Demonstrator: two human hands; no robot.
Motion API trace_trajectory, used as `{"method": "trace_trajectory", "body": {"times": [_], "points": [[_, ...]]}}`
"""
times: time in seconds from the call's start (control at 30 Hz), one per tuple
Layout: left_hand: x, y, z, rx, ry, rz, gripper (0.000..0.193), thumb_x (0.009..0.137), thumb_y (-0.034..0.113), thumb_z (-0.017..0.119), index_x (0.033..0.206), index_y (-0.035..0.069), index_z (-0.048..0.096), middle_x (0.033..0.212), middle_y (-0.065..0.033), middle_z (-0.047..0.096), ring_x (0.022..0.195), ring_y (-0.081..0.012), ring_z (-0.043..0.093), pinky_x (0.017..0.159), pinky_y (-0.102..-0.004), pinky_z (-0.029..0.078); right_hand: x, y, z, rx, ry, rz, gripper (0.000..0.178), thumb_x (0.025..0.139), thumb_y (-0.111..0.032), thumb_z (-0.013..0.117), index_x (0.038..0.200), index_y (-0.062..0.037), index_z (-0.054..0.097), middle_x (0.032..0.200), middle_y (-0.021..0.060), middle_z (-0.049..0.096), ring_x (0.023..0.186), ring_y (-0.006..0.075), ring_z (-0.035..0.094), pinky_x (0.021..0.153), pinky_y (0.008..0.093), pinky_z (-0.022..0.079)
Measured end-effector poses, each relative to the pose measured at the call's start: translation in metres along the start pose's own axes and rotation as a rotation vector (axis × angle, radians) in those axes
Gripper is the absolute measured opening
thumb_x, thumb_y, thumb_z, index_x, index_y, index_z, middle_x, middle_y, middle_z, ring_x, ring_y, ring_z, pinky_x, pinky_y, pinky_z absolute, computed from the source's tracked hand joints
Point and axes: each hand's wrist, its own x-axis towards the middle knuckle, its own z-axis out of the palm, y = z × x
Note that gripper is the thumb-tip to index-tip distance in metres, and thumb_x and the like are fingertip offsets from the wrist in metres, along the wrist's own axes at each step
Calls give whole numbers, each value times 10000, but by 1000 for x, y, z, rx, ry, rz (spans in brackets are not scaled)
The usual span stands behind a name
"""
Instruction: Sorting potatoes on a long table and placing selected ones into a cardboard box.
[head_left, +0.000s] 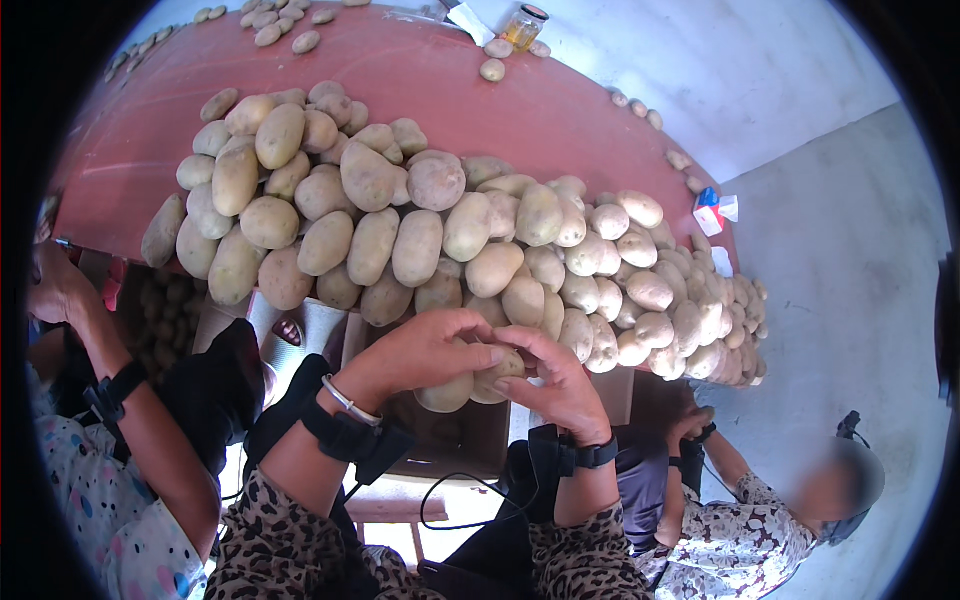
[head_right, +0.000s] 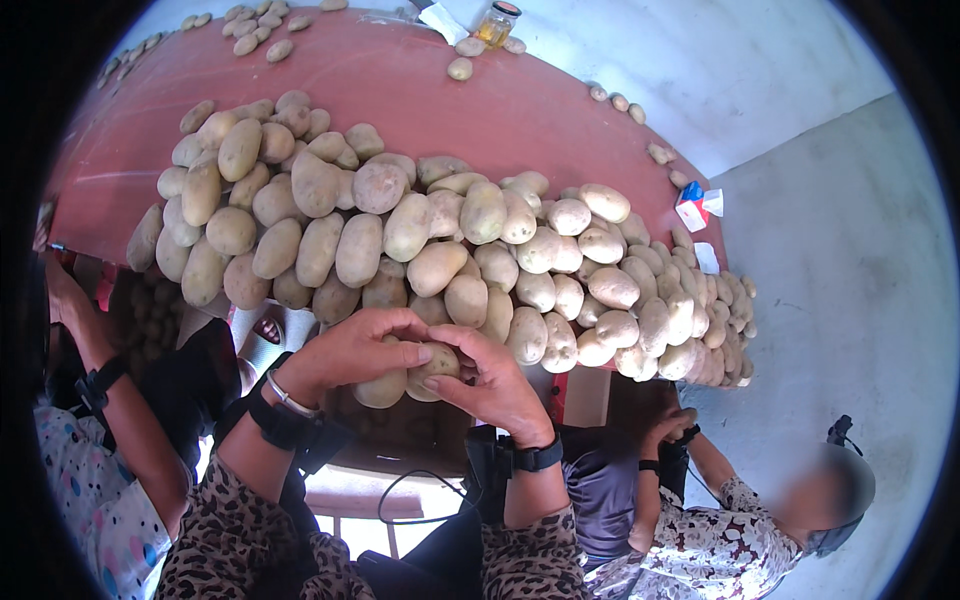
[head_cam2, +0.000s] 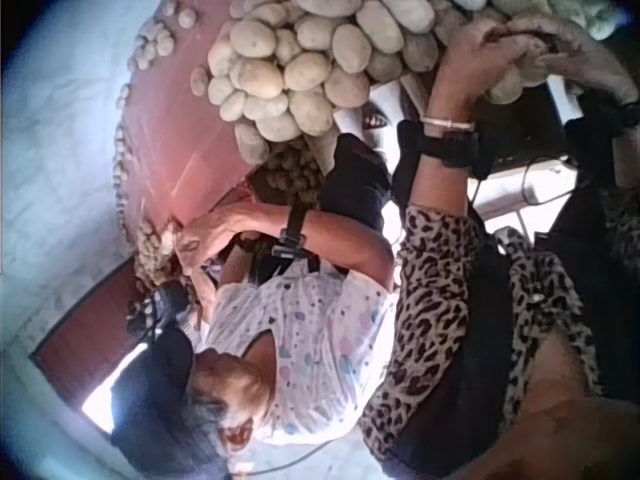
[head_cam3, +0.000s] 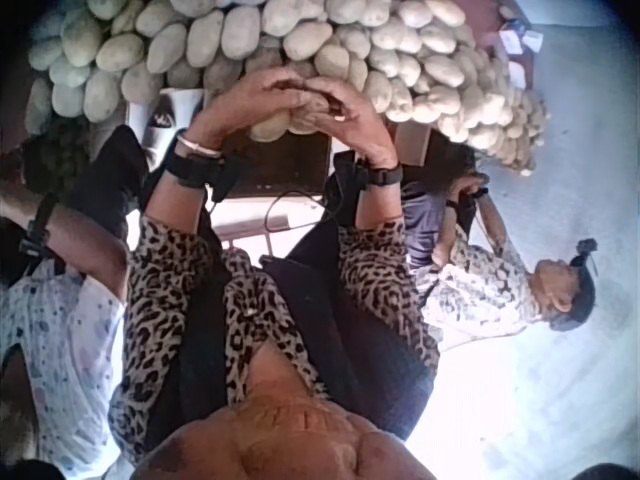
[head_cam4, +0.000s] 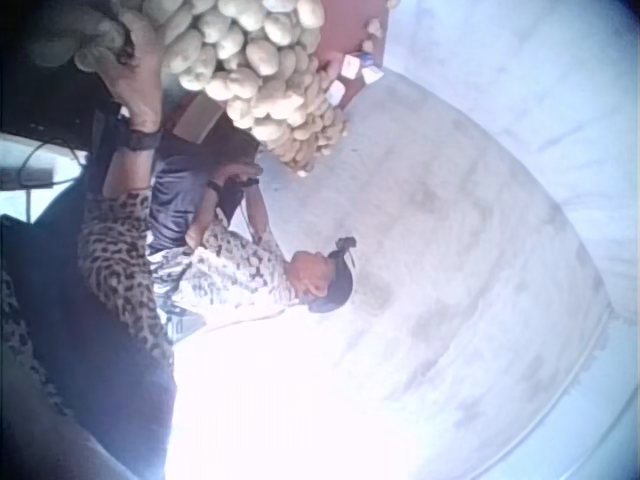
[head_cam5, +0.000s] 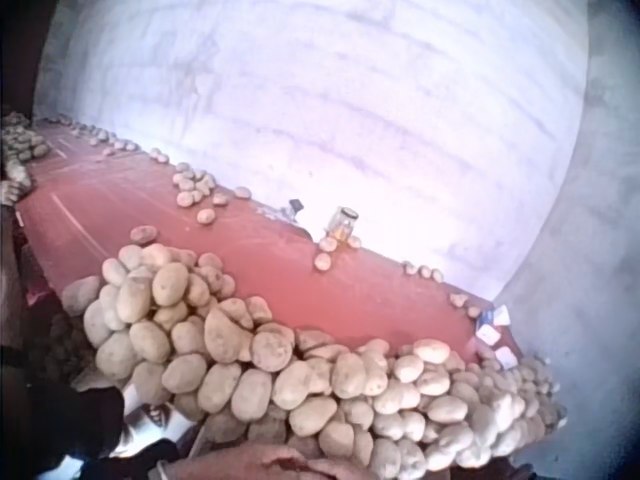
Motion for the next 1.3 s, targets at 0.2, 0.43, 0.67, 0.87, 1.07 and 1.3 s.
{"method": "trace_trajectory", "body": {"times": [0.2,0.43,0.67,0.87,1.07,1.3], "points": [[0,-10,-12,122,91,37,213,834,209,615,887,3,603,803,-17,605,784,-72,530,710,-234,439,2,13,-3,-237,-147,20,425,719,-31,670,1122,-22,536,958,73,569,876,134,556,764,267,460],[7,3,-16,47,200,47,241,852,242,601,772,18,566,709,40,508,692,-32,439,598,-195,364,6,28,-5,-420,-285,141,376,719,-116,653,1068,-10,557,844,145,604,795,233,606,736,308,474],[3,-4,-14,109,193,70,257,841,274,619,793,23,593,677,40,500,649,-35,438,568,-192,358,9,28,4,-362,-313,352,401,765,-198,695,1085,-8,546,816,108,593,744,136,582,672,263,474],[3,-10,-10,300,172,94,271,816,280,633,805,11,599,657,0,539,620,-55,481,521,-226,390,10,24,8,116,-234,288,581,784,-180,696,1242,5,392,961,81,578,822,125,566,691,252,485],[5,-11,-9,403,191,143,282,806,264,637,797,-15,590,670,-50,586,617,-89,516,529,-259,415,13,35,15,-34,-207,237,417,809,-93,636,1179,-4,463,941,59,582,826,119,580,676,250,487],[3,-7,-7,337,182,54,254,811,231,639,819,-19,594,692,-55,608,635,-97,537,554,-260,427,14,61,14,-204,-178,196,235,805,-97,643,997,19,571,683,22,540,590,85,514,534,244,421]]}}
